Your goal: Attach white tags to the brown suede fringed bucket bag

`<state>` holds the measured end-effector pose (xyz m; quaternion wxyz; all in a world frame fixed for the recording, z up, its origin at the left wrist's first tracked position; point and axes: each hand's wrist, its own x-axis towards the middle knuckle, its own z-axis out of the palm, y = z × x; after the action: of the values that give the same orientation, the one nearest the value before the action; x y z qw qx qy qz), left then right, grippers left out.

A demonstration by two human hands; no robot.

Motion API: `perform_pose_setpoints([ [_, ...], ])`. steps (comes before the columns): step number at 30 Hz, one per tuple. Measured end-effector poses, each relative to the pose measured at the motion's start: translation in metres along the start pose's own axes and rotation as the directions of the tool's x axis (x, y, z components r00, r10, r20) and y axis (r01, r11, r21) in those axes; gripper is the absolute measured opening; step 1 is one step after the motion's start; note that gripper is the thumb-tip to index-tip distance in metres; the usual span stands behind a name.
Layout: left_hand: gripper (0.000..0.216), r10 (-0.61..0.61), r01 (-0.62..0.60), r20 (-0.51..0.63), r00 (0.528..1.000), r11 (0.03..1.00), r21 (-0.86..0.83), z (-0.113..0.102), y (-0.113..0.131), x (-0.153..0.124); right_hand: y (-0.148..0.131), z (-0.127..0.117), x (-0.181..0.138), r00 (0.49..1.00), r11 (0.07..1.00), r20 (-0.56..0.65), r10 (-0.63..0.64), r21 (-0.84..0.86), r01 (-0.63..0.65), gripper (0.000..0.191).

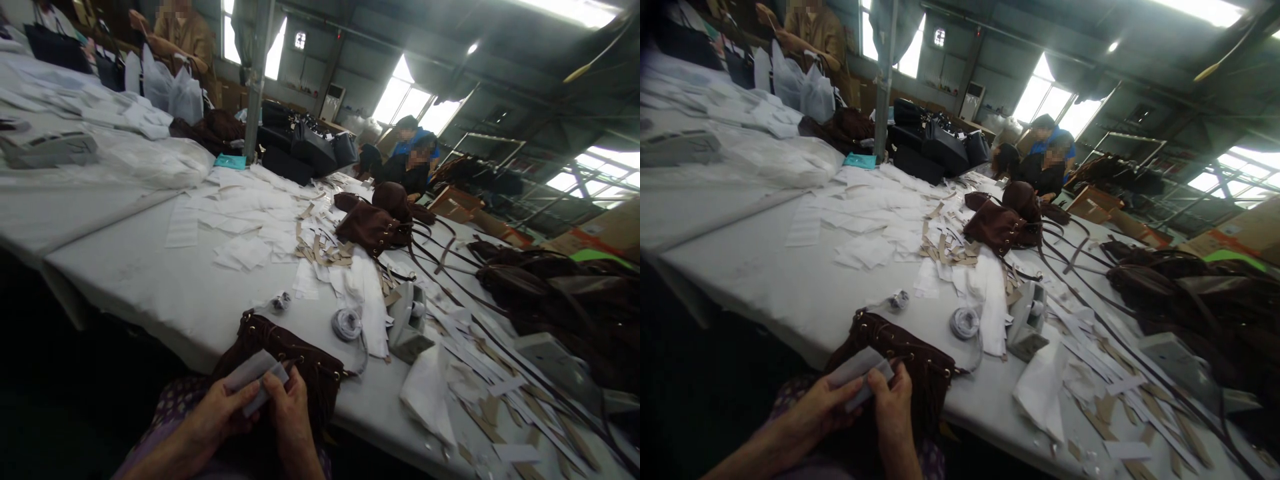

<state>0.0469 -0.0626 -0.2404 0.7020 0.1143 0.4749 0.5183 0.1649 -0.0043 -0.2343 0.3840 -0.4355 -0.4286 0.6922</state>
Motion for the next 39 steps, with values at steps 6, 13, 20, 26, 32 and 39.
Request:
perform_pose_setpoints([
  [6,0.045,0.196,-0.192,-0.017,0.981,0.973,0.125,0.009,-0.002,-0.001,-0.008,-0.012,0.003,0.998,0.998,0.053,0.045,-0.049,-0.042,0.037],
  [13,0.056,0.257,-0.231,-0.035,0.966,0.916,0.328,0.013,0.001,-0.007,-0.016,-0.017,-0.003,0.980,0.985,0.101,0.172,-0.027,-0.171,0.035],
  [20,0.046,0.446,-0.373,-0.103,0.889,0.836,0.402,0.006,-0.025,0.002,-0.012,-0.008,0.003,0.992,0.992,-0.007,0.123,-0.037,-0.123,0.029],
  [26,0.037,0.639,-0.596,0.186,0.746,0.517,0.614,-0.007,-0.037,0.004,-0.005,-0.010,0.003,0.986,0.984,-0.013,0.168,0.056,-0.167,0.033],
  [32,0.052,0.642,-0.749,0.450,0.620,0.315,0.583,-0.013,-0.031,-0.004,-0.008,-0.015,-0.003,0.952,0.944,0.045,0.302,0.121,-0.306,0.041],
  [39,0.044,0.594,-0.624,0.329,0.734,0.398,0.672,-0.007,-0.020,-0.012,-0.018,-0.014,-0.011,0.965,0.957,0.063,0.254,0.127,-0.260,0.051],
])
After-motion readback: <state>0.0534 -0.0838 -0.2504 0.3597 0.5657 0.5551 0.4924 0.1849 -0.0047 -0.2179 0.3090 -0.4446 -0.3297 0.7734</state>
